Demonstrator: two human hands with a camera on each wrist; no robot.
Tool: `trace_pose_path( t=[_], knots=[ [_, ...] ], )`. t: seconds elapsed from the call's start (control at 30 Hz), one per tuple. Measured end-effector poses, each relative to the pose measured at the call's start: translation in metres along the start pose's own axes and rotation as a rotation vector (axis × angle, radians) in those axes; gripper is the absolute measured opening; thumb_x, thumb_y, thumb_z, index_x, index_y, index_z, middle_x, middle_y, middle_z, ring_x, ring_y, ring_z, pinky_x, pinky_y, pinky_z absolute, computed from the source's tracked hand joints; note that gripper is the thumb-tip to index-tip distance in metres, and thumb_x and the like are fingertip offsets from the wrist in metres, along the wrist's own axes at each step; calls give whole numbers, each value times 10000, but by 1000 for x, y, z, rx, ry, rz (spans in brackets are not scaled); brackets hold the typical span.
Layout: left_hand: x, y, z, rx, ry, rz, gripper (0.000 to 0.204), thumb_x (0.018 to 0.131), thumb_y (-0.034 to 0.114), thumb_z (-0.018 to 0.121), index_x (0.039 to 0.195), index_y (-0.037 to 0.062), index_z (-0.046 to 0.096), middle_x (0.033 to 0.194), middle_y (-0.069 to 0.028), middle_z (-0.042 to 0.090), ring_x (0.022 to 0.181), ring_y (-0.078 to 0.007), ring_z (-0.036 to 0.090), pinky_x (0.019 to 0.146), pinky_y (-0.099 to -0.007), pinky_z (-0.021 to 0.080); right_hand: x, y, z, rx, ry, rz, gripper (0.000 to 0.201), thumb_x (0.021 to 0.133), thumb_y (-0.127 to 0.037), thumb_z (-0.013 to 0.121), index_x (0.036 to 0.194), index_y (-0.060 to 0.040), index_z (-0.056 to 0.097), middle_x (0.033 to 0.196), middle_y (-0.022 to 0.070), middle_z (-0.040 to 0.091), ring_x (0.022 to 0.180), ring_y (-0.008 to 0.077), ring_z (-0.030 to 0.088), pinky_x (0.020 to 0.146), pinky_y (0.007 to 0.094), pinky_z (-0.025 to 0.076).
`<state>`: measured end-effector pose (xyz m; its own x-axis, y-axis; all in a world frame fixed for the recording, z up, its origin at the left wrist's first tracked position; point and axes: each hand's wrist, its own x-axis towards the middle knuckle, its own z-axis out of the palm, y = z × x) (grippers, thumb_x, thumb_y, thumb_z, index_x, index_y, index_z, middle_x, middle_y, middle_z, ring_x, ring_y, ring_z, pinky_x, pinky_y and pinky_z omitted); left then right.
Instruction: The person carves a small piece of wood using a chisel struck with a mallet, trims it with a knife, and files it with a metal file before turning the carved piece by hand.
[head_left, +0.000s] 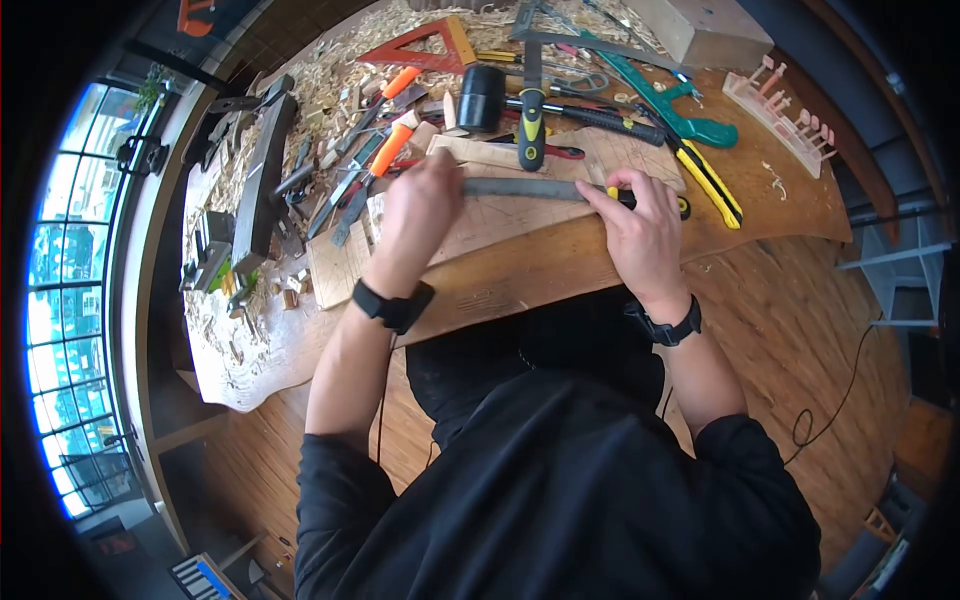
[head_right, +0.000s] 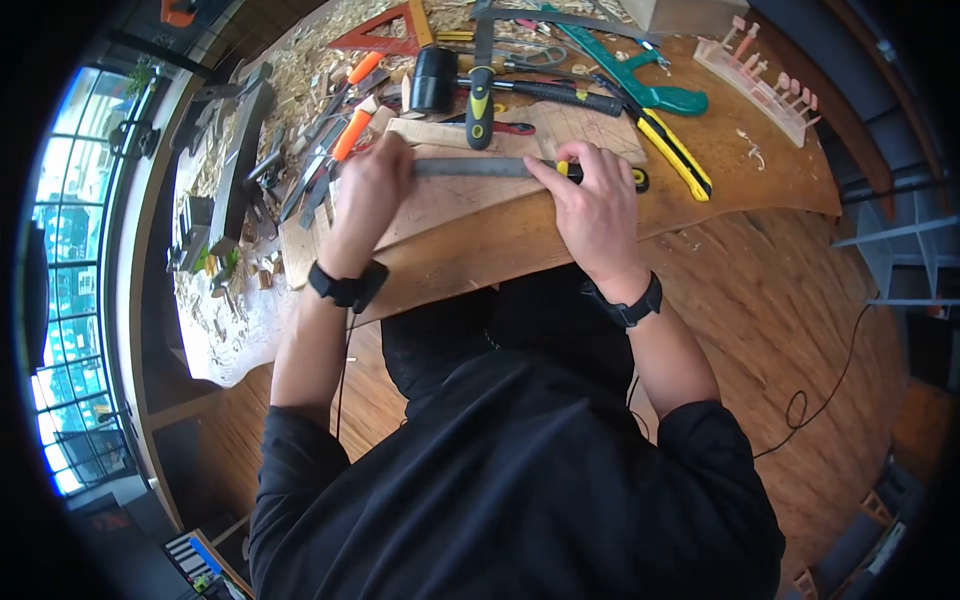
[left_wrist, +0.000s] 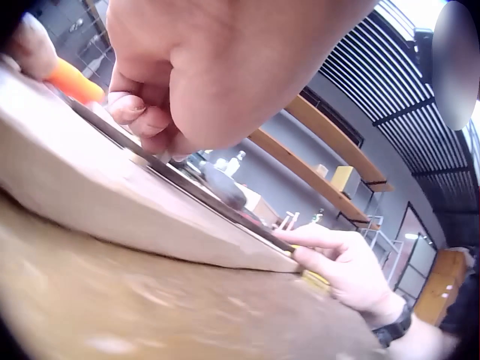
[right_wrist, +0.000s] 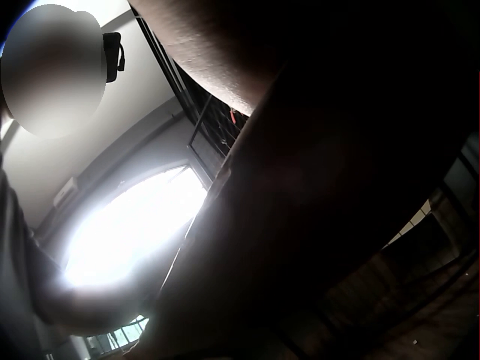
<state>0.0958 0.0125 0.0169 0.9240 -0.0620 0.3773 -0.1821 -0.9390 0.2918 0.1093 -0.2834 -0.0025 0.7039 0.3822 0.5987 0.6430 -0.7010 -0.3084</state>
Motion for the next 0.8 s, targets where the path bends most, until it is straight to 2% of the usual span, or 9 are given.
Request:
trace_pose_path(
  t=[0.07, 0.17, 0.23, 0.37, 0.47, 0.53, 0.6, 0.63, 0.8],
  knots=[
    [1, -9, -1, -14, 9, -11, 108, 1004, 87, 684, 950, 28, 612, 716, -205, 678, 663, -406, 698, 597, -496, 541, -1, 2, 0, 5, 9, 8, 370, 868, -58, 745, 1189, -209, 850, 1066, 34, 621, 1009, 247, 615, 884, 399, 453],
    [3, 32, -2, -61, -132, -47, 99, 1004, 87, 682, 970, 21, 616, 740, -227, 688, 704, -413, 716, 621, -503, 550, -1, 2, 1, 8, 2, 0, 368, 871, -63, 748, 1194, -210, 848, 1069, 31, 620, 1010, 247, 614, 883, 399, 452],
    [2, 48, 12, -212, 16, 86, 92, 991, 84, 699, 995, 33, 623, 755, -234, 697, 727, -435, 727, 644, -520, 558, 0, 1, 2, -3, -13, -3, 365, 873, -70, 753, 1196, -210, 847, 1069, 30, 620, 1011, 247, 615, 882, 399, 452],
    [0, 31, 6, -95, -86, -9, 89, 982, 72, 703, 977, 42, 619, 799, -230, 701, 744, -425, 729, 630, -510, 553, 1, 1, 1, 0, -5, -8, 376, 869, -60, 746, 1199, -210, 846, 1070, 29, 621, 1009, 249, 614, 880, 398, 451],
    [1, -8, 3, -62, 17, 1, 111, 998, 97, 697, 957, 36, 613, 720, -205, 678, 657, -402, 706, 610, -500, 549, -1, 2, 2, 11, 8, 1, 382, 866, -50, 740, 1197, -209, 847, 1072, 30, 621, 1006, 251, 614, 878, 399, 451],
    [5, 2, -3, -33, 18, -8, 113, 999, 100, 698, 960, 34, 614, 725, -207, 680, 654, -401, 706, 615, -503, 551, -3, 3, 1, 26, 10, -3, 381, 867, -48, 740, 1195, -208, 847, 1075, 29, 621, 1003, 253, 613, 879, 400, 450],
    [5, 24, 1, -24, -123, -57, 114, 997, 104, 702, 966, 33, 617, 751, -217, 691, 677, -401, 715, 636, -512, 558, -2, 3, 2, 9, 10, 2, 366, 872, -61, 747, 1192, -207, 848, 1075, 31, 625, 1004, 252, 614, 879, 397, 451],
    [3, 34, 8, -69, -72, 9, 124, 1000, 109, 701, 963, 30, 613, 753, -223, 696, 680, -410, 715, 639, -512, 559, 0, 3, 3, 14, 10, -5, 366, 872, -61, 747, 1192, -207, 848, 1075, 31, 625, 1004, 252, 614, 879, 397, 451],
    [2, 6, 3, -26, -31, -2, 121, 1004, 105, 696, 942, 31, 625, 719, -208, 689, 666, -401, 714, 620, -481, 557, -1, 2, 1, 16, 4, 7, 375, 872, -45, 735, 1189, -209, 849, 1084, 29, 625, 1013, 251, 610, 890, 398, 446]
  ],
)
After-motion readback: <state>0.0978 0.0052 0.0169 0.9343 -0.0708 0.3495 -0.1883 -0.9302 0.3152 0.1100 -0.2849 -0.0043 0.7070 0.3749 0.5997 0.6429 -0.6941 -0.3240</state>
